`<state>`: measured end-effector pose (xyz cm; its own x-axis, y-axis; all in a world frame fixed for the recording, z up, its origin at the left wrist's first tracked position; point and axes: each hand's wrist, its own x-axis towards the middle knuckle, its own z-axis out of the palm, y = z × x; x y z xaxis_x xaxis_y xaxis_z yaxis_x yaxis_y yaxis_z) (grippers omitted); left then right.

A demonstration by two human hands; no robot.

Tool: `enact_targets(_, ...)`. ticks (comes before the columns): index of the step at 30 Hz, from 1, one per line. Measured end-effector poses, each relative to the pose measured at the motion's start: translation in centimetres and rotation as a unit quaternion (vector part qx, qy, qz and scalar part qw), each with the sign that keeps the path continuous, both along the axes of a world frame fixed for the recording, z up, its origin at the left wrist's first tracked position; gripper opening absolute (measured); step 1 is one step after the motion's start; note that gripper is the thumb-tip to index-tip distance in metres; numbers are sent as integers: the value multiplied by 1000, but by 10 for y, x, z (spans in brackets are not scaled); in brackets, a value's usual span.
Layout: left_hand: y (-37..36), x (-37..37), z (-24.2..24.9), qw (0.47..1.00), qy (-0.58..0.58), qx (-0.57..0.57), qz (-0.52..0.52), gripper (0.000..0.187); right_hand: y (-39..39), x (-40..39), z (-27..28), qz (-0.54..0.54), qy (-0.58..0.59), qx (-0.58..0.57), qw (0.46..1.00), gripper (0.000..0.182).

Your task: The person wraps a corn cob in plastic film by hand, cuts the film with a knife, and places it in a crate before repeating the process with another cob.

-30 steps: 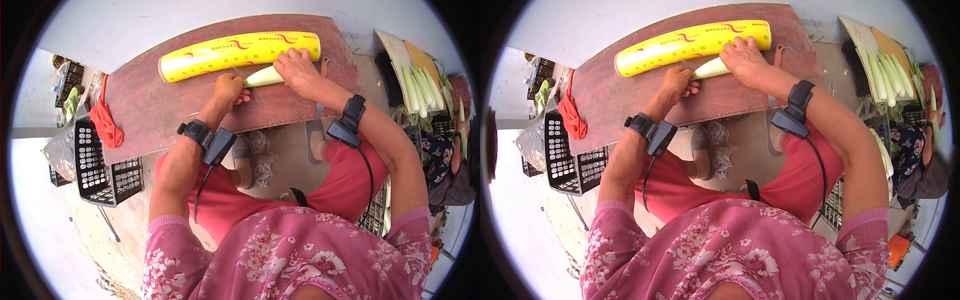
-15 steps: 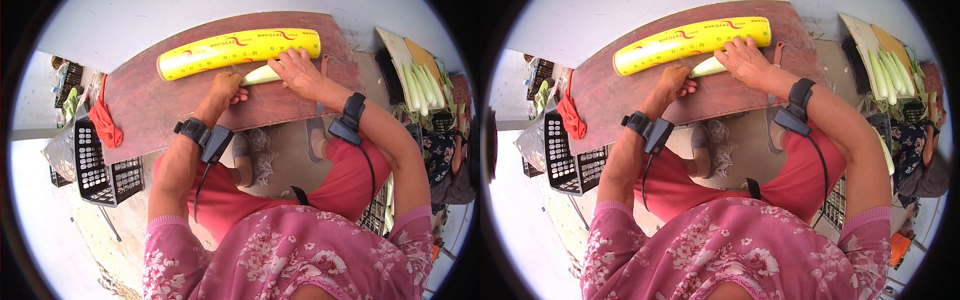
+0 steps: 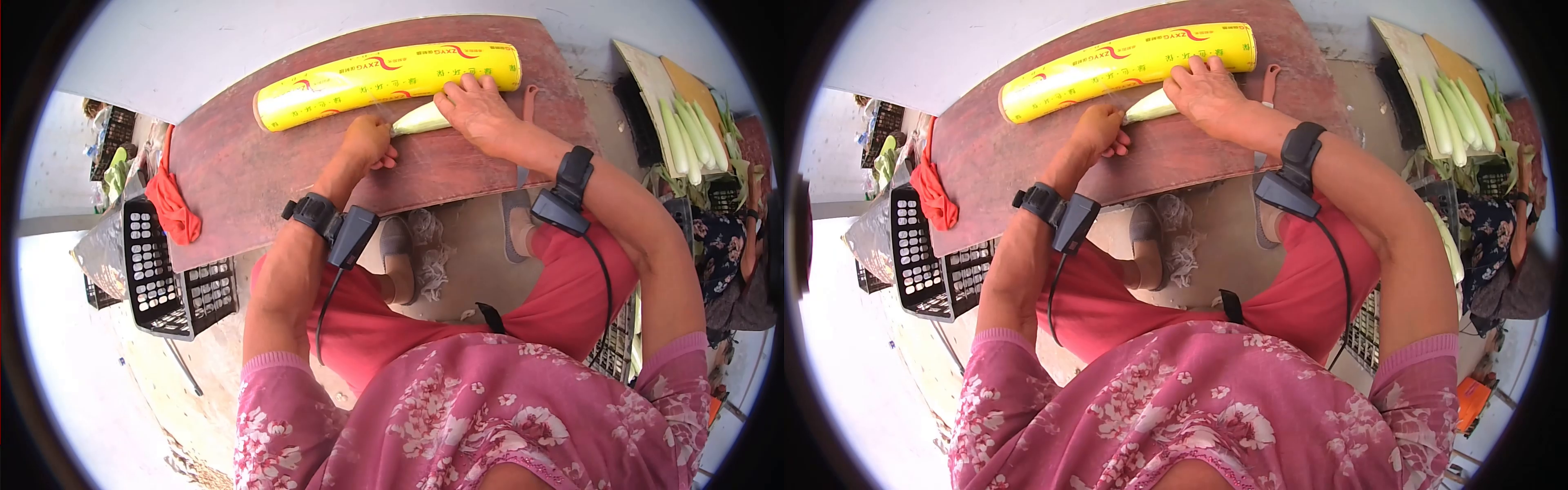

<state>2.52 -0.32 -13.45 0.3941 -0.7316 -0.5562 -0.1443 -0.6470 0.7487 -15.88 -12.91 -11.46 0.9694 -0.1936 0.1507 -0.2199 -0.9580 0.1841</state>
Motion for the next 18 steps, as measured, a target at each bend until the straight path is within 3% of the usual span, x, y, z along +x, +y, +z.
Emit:
enact_targets(3,-3,0,2,996,-80,4,-24,23,2,1,3,-6,24,-5,1000,29)
enact_targets(12,5,-2,-5,992,-109,-55,-4,26,0,0,1,-6,5,14,1000,29)
enact_targets(18,9,-5,-2,997,-48,-46,39,20,-4,-1,1,18,-7,17,1000,27)
